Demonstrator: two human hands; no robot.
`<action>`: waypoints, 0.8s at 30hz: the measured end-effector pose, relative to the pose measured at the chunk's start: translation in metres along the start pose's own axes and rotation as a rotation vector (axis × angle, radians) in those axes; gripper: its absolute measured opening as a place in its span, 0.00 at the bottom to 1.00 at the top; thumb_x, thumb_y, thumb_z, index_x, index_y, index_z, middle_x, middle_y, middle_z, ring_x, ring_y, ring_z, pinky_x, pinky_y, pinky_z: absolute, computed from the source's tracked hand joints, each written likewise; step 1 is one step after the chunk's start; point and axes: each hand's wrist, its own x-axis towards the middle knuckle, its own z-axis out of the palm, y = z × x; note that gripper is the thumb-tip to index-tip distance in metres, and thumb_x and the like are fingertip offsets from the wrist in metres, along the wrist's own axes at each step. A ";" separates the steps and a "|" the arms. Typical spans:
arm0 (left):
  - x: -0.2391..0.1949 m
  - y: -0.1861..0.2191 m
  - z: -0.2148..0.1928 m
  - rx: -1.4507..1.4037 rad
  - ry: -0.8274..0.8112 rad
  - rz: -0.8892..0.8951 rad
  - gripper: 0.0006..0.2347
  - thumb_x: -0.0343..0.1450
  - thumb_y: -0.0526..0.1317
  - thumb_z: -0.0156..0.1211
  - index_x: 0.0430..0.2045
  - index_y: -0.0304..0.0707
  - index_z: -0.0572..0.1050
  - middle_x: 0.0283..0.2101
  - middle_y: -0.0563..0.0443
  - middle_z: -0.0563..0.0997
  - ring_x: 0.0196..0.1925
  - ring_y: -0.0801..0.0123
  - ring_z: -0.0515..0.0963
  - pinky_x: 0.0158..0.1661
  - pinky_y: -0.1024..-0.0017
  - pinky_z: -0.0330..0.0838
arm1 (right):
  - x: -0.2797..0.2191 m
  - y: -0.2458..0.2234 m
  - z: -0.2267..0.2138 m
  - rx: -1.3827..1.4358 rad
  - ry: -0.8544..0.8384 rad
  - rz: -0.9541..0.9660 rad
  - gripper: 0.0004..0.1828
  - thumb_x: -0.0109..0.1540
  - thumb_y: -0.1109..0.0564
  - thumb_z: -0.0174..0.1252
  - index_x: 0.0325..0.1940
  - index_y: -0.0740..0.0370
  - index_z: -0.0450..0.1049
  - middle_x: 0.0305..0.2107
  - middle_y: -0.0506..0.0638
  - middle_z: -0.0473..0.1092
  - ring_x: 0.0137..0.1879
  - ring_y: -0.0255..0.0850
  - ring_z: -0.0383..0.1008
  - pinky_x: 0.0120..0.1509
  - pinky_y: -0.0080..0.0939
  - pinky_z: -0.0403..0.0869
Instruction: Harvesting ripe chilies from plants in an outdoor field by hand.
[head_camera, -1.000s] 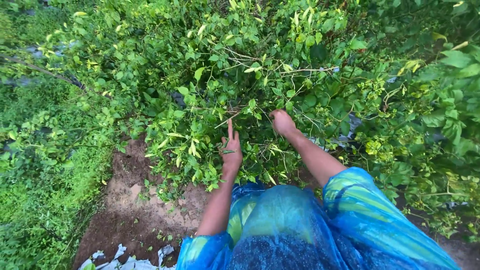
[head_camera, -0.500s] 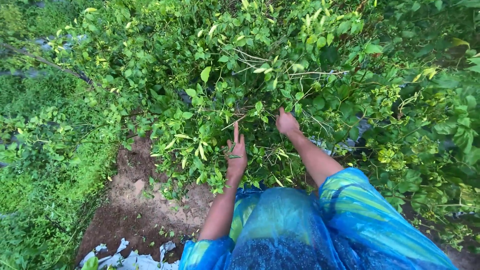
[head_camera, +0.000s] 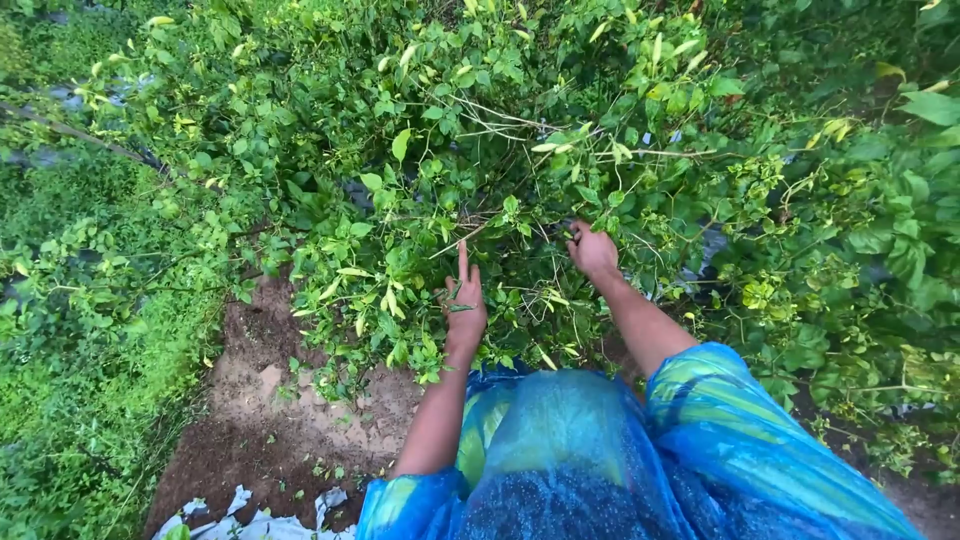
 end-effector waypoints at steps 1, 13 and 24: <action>0.001 0.001 -0.002 -0.002 0.005 0.002 0.27 0.67 0.26 0.62 0.63 0.35 0.64 0.79 0.48 0.30 0.57 0.43 0.72 0.55 0.38 0.69 | 0.003 0.003 0.002 -0.002 0.005 -0.001 0.18 0.65 0.47 0.58 0.59 0.45 0.70 0.48 0.42 0.79 0.56 0.52 0.79 0.61 0.57 0.78; 0.013 -0.003 0.023 0.004 0.012 -0.012 0.27 0.67 0.27 0.65 0.62 0.35 0.64 0.79 0.49 0.30 0.57 0.42 0.71 0.50 0.38 0.72 | 0.020 0.032 0.046 -0.006 -0.003 0.095 0.15 0.67 0.35 0.52 0.54 0.28 0.79 0.38 0.55 0.80 0.48 0.57 0.82 0.55 0.55 0.81; -0.004 -0.002 0.004 -0.074 0.016 -0.019 0.25 0.68 0.24 0.62 0.62 0.32 0.65 0.79 0.50 0.31 0.59 0.42 0.70 0.51 0.38 0.73 | -0.011 0.013 0.014 0.044 -0.064 -0.056 0.20 0.70 0.38 0.49 0.57 0.47 0.75 0.38 0.65 0.79 0.53 0.61 0.79 0.64 0.59 0.75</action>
